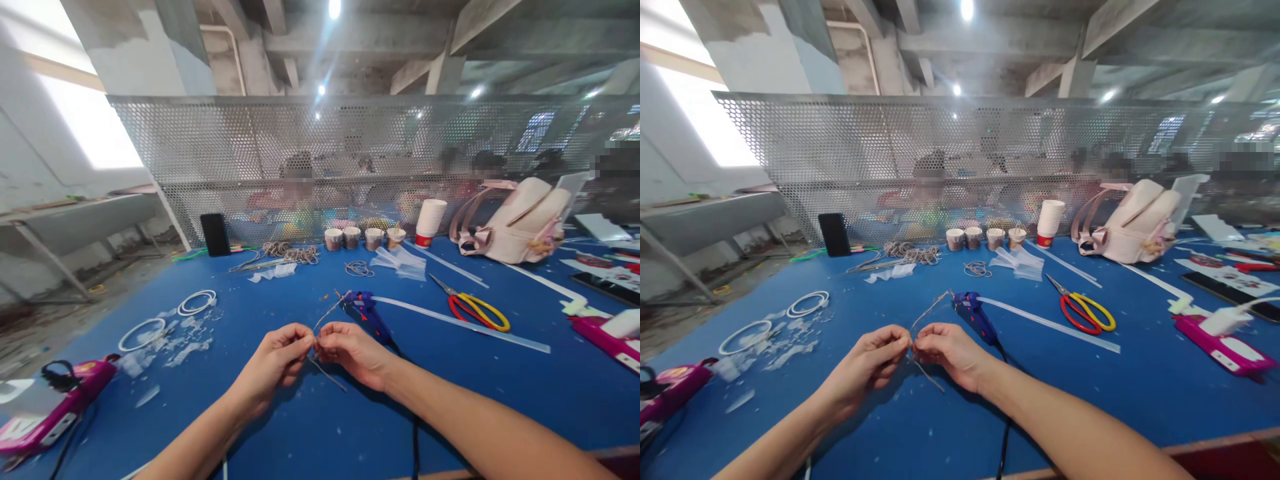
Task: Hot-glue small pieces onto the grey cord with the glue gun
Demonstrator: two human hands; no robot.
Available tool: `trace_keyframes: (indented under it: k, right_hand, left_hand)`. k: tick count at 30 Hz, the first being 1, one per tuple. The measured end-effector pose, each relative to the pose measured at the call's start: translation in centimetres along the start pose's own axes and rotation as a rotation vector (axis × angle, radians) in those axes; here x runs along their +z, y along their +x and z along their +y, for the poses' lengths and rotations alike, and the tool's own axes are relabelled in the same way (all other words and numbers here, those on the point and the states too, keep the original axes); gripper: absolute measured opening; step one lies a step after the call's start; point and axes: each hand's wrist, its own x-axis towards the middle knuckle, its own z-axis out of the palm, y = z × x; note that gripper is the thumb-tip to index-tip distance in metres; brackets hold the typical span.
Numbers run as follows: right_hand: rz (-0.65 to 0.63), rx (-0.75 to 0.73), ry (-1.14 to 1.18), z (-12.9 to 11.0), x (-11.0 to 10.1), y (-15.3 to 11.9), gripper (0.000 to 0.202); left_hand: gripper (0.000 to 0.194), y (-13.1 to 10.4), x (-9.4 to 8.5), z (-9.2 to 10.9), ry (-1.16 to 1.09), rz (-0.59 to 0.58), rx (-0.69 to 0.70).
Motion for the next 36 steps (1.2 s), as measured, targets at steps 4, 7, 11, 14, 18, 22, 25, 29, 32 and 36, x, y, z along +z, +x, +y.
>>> trace_keyframes:
  k: [4, 7, 11, 14, 18, 22, 25, 29, 32, 36]
  right_hand:
    - [-0.139, 0.015, -0.136, -1.2, -0.5, 0.4, 0.018]
    - [-0.219, 0.03, -0.233, -2.5, -0.7, 0.7, 0.018]
    - [-0.349, 0.077, -0.356, -4.2, -0.6, 0.9, 0.013]
    - [-0.463, 0.086, -0.492, -5.0, 0.0, 1.1, 0.01]
    - [-0.574, 0.015, -0.775, -5.4, 1.2, 1.4, 0.006]
    - [-0.606, -0.085, -1.026, -5.7, 2.4, 1.3, 0.006]
    - [-0.597, -0.144, -1.134, -5.8, 3.1, 0.8, 0.01]
    - [-0.429, -0.307, -1.243, -4.9, 4.0, -0.2, 0.013]
    - [-0.202, -0.449, -1.318, -3.3, 4.6, -1.0, 0.016]
    - [-0.003, -0.581, -1.229, -1.2, 5.1, -1.9, 0.018]
  left_hand:
    - [0.029, -0.4, -0.6, 0.5, -0.068, -0.128, -0.076]
    - [0.025, -0.9, -0.8, 0.6, -0.057, -0.193, -0.14]
    - [0.015, -1.9, -1.0, 0.5, 0.017, -0.225, -0.207]
    - [0.012, -2.7, -1.1, 0.6, 0.079, -0.211, -0.23]
    - [0.01, -3.3, -1.4, 0.9, 0.182, -0.142, -0.236]
    - [0.013, -3.6, -1.8, 0.9, 0.367, -0.002, -0.146]
    - [0.014, -3.7, -2.2, 0.7, 0.447, 0.107, -0.032]
    - [0.016, -4.0, -2.4, 0.4, 0.538, 0.245, 0.178]
    - [0.019, -4.3, -2.1, 0.1, 0.53, 0.377, 0.281]
    - [0.021, -4.7, -1.5, -0.1, 0.349, 0.458, 0.267]
